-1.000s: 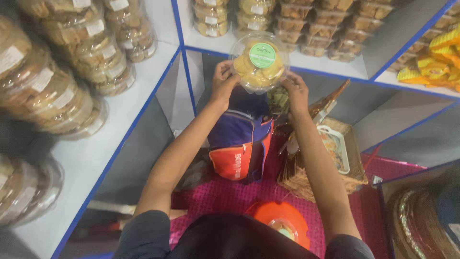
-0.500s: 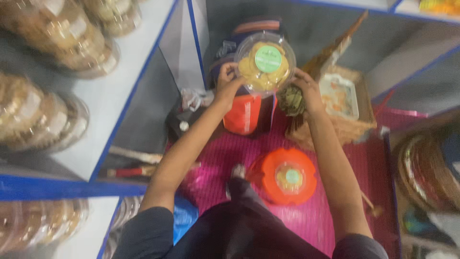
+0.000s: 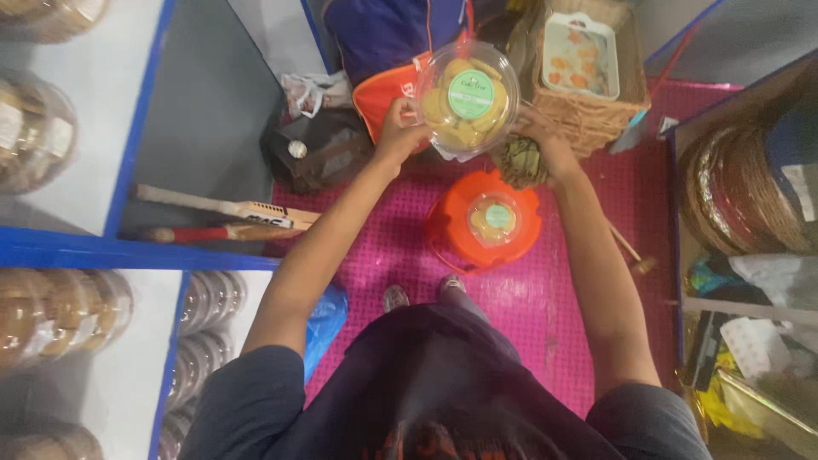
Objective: The person cleans the exterior of a plastic container with a cloth and places it on a shelf with other containers.
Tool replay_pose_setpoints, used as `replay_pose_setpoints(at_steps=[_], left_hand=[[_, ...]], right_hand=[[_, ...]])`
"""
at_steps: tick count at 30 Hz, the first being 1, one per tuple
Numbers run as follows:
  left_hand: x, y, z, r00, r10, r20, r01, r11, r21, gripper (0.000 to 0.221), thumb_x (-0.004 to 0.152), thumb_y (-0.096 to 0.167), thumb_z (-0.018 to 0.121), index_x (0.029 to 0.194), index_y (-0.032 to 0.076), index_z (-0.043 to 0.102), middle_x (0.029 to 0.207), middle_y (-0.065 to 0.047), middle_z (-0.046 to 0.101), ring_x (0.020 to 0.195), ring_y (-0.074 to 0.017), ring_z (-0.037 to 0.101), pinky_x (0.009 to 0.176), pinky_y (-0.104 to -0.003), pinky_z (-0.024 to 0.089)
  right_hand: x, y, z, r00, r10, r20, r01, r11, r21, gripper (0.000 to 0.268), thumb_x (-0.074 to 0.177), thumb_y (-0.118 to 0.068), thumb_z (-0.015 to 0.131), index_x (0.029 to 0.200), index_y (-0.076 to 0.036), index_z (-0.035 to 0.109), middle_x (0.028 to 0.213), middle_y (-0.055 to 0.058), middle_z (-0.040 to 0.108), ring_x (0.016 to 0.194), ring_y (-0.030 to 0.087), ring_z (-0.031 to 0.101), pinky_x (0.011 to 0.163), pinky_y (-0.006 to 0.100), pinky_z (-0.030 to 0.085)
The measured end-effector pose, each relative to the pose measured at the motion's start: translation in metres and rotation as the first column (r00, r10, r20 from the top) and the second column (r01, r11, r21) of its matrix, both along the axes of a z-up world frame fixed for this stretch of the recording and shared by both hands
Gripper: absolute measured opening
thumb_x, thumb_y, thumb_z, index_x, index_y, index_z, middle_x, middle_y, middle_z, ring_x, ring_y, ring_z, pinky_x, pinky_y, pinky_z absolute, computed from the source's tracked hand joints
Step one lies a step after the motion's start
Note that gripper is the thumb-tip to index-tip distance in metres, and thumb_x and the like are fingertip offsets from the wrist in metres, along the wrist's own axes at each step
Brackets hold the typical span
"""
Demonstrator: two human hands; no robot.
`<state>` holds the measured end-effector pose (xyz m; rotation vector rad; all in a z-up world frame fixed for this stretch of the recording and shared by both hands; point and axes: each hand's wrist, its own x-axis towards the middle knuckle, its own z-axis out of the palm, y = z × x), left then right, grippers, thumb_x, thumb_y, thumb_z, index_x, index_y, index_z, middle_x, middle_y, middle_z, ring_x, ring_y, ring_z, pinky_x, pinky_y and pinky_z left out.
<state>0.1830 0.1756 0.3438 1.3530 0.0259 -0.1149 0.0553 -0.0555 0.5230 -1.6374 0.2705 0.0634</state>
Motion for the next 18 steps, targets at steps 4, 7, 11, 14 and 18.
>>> replay_pose_setpoints(at_steps=[4,7,11,14,18], left_hand=[[-0.041,-0.031,-0.032,0.997,0.009,-0.073,-0.007,1.0,0.02,0.057,0.06,-0.003,0.078,0.111,0.013,0.058,0.104,-0.009,0.058,0.085,-0.019,0.069,0.064,-0.027,0.061],[-0.062,-0.055,-0.057,0.986,-0.022,-0.164,0.041,0.992,0.117,0.061,0.063,-0.001,0.08,0.117,0.01,0.054,0.103,-0.012,0.058,0.083,-0.0211,0.068,0.063,-0.032,0.063],[-0.088,-0.086,-0.133,0.977,-0.012,-0.214,0.048,0.985,0.165,0.06,0.062,-0.002,0.077,0.115,0.014,0.053,0.089,-0.011,0.061,0.068,-0.0205,0.068,0.051,-0.03,0.06],[-0.095,-0.106,-0.184,0.974,0.002,-0.228,0.05,0.974,0.222,0.057,0.06,-0.004,0.075,0.111,0.014,0.055,0.079,-0.009,0.062,0.059,-0.0204,0.067,0.043,-0.028,0.057],[-0.121,-0.122,-0.224,0.962,0.009,-0.274,0.131,0.862,0.489,0.055,0.056,0.009,0.077,0.107,0.021,0.061,0.09,-0.009,0.065,0.078,-0.0255,0.069,0.06,-0.035,0.055]], right_hand=[[-0.007,-0.029,-0.057,0.994,-0.083,-0.073,0.093,0.984,0.15,0.036,0.085,-0.022,0.076,0.119,-0.013,0.075,0.107,0.011,0.072,0.097,0.023,0.072,0.091,0.038,0.061],[-0.023,-0.06,-0.08,0.995,-0.042,-0.09,0.048,0.997,0.066,0.026,0.086,-0.021,0.077,0.109,-0.009,0.077,0.102,0.012,0.072,0.095,0.023,0.069,0.091,0.043,0.058],[-0.048,-0.12,-0.2,0.941,-0.063,-0.332,0.136,0.97,0.202,0.049,0.086,-0.019,0.076,0.133,-0.008,0.065,0.106,0.016,0.071,0.08,0.027,0.075,0.064,0.047,0.064],[-0.062,-0.122,-0.186,0.915,-0.088,-0.394,0.189,0.956,0.225,0.058,0.083,-0.015,0.075,0.139,-0.007,0.061,0.104,0.016,0.074,0.082,0.023,0.074,0.07,0.038,0.062],[-0.077,-0.157,-0.278,0.846,-0.008,-0.533,0.243,0.896,0.372,0.077,0.087,-0.008,0.074,0.155,-0.01,0.037,0.077,0.013,0.068,0.057,0.017,0.07,0.042,0.018,0.049]])
